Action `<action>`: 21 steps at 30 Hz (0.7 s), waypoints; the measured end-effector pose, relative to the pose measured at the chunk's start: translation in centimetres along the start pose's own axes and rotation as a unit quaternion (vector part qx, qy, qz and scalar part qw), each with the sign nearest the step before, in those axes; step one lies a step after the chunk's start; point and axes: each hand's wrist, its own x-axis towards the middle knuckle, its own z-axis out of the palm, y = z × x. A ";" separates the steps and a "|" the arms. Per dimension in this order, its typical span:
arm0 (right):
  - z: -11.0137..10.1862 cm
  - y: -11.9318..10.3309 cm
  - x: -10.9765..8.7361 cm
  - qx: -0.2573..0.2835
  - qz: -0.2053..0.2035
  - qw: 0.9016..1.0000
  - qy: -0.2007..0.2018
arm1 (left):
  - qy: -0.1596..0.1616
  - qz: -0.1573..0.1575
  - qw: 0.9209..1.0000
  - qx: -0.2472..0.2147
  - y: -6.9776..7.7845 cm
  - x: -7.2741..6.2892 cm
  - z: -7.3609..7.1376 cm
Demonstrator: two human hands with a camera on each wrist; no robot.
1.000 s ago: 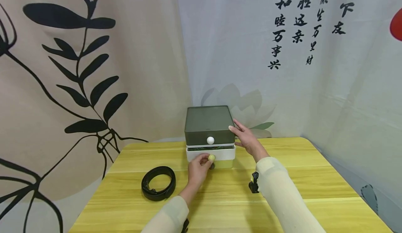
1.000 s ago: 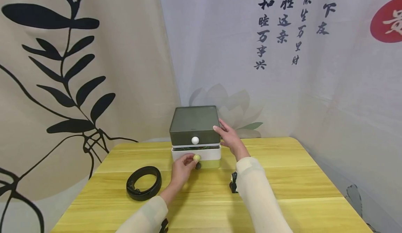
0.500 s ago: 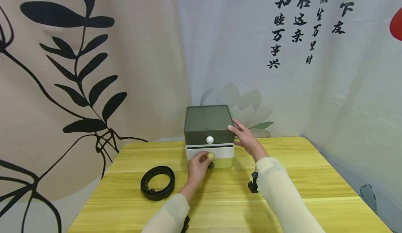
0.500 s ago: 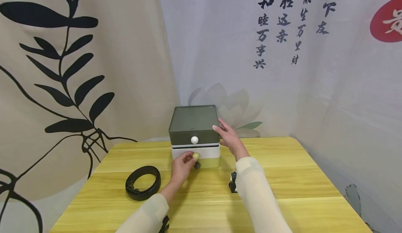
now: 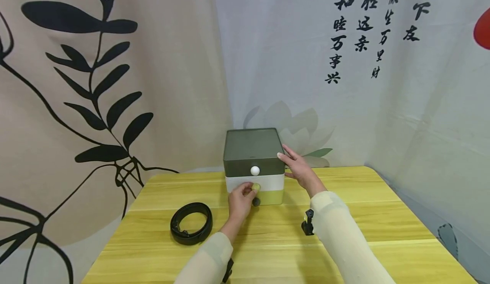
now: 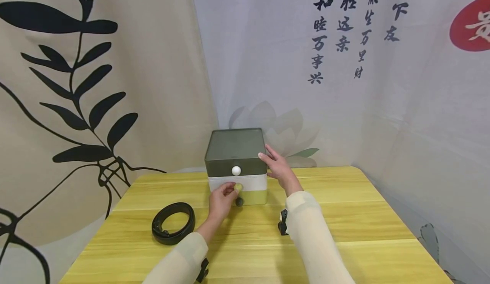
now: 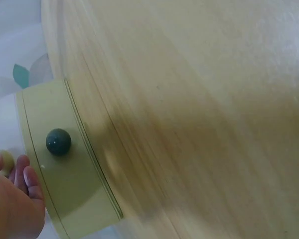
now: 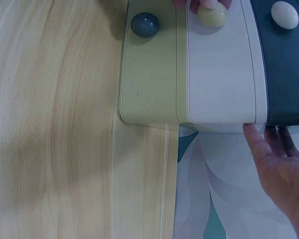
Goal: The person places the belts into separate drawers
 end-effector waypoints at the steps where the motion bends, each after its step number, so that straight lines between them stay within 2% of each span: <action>1: 0.0 0.0 0.0 -0.001 0.000 1.000 0.000 | 0.002 0.002 1.000 0.000 0.0 0.0 0.0; 4: -0.1 0.0 0.0 -0.003 -0.001 1.000 0.000 | 0.007 0.002 1.000 0.003 0.0 0.0 0.1; 8: -0.2 0.1 0.0 -0.001 0.003 1.000 -0.002 | 0.012 -0.014 1.000 0.008 -0.2 -0.3 0.1; 15: -0.1 0.0 0.1 -0.006 0.002 1.000 -0.003 | 0.002 -0.030 1.000 0.008 -0.8 -0.8 -0.4; 21: -0.1 0.0 0.0 -0.009 0.002 1.000 -0.001 | 0.006 -0.033 0.999 0.030 -1.3 -1.0 -0.4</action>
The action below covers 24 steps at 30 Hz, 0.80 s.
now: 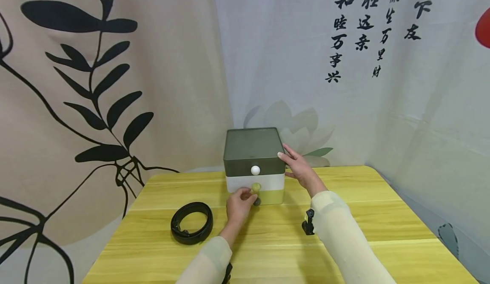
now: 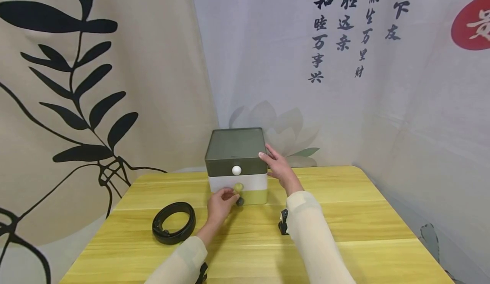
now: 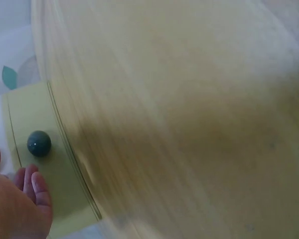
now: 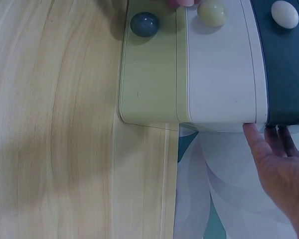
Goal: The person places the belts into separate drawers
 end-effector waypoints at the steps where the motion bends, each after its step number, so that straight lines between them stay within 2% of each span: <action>1: 0.0 0.0 0.0 0.001 0.000 1.000 0.000 | 0.000 -0.001 1.000 0.003 -0.1 0.0 0.0; 8: -0.1 -0.1 -0.1 0.006 -0.001 1.000 -0.006 | 0.002 -0.014 1.000 0.011 -0.8 -0.3 0.2; 24: 0.0 0.1 0.2 0.004 -0.004 1.000 -0.004 | -0.003 -0.039 0.999 0.034 -1.4 -0.7 1.1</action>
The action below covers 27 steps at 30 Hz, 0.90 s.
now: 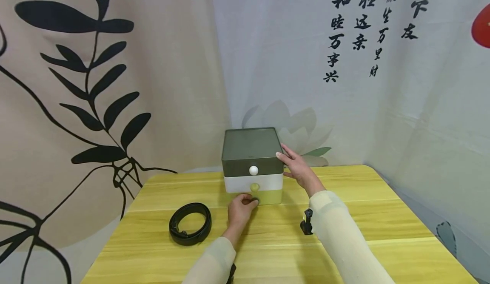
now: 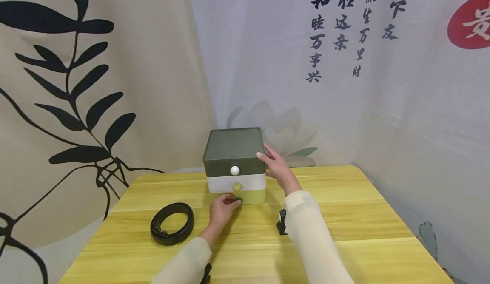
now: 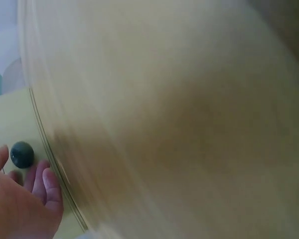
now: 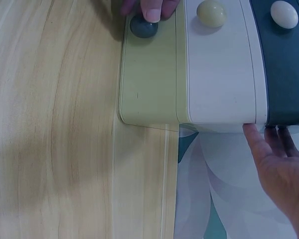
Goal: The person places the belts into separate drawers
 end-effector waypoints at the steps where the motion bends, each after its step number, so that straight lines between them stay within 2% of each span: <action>1: 0.0 0.0 0.0 0.002 0.000 1.000 -0.001 | 0.000 0.001 1.000 0.004 0.0 0.0 0.1; 27: 0.1 0.0 -0.1 -0.005 -0.003 1.000 0.002 | 0.004 -0.005 1.000 0.027 0.1 -0.2 0.6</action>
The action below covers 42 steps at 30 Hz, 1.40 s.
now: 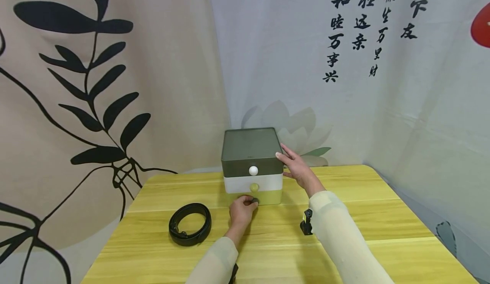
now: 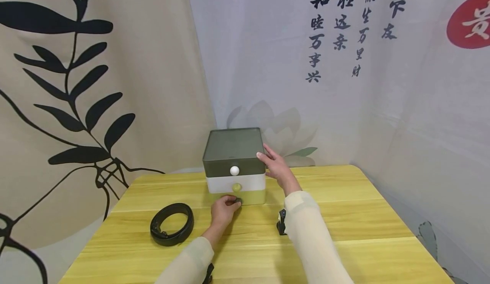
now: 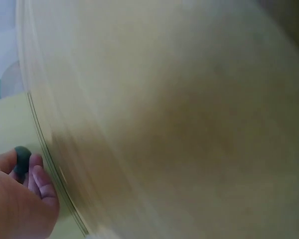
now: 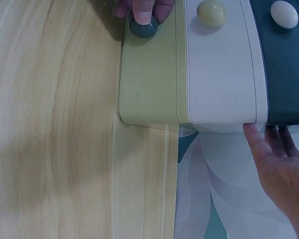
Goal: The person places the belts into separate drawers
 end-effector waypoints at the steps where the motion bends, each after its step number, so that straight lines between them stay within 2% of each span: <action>1: 0.0 0.0 0.1 0.000 -0.001 1.000 0.000 | 0.001 0.001 1.000 -0.001 0.0 0.0 0.0; 6: 0.2 0.0 0.0 0.002 0.000 1.000 0.000 | 0.008 0.006 1.000 -0.013 0.0 -0.1 0.0; 10: 0.4 0.0 -0.1 0.004 0.001 1.000 0.000 | 0.007 -0.003 1.000 -0.025 -0.2 -0.1 0.1; 19: 0.5 0.0 0.1 0.005 0.003 1.000 -0.002 | 0.016 0.004 1.000 -0.016 0.0 -0.3 -0.2; 24: 0.4 -0.1 0.0 0.003 -0.004 1.000 -0.003 | 0.000 0.007 1.000 -0.019 0.1 -0.5 -0.4; 29: 0.1 0.0 0.2 -0.001 -0.004 1.000 -0.002 | -0.026 -0.004 0.999 -0.027 0.1 -1.0 -0.5; 34: -0.1 0.3 0.2 -0.001 0.000 1.000 0.001 | -0.032 0.004 0.999 -0.028 0.0 -1.8 -0.7; 42: 0.1 0.1 -0.1 0.002 -0.004 1.000 -0.003 | -0.047 -0.002 0.999 -0.023 0.1 -2.9 -1.3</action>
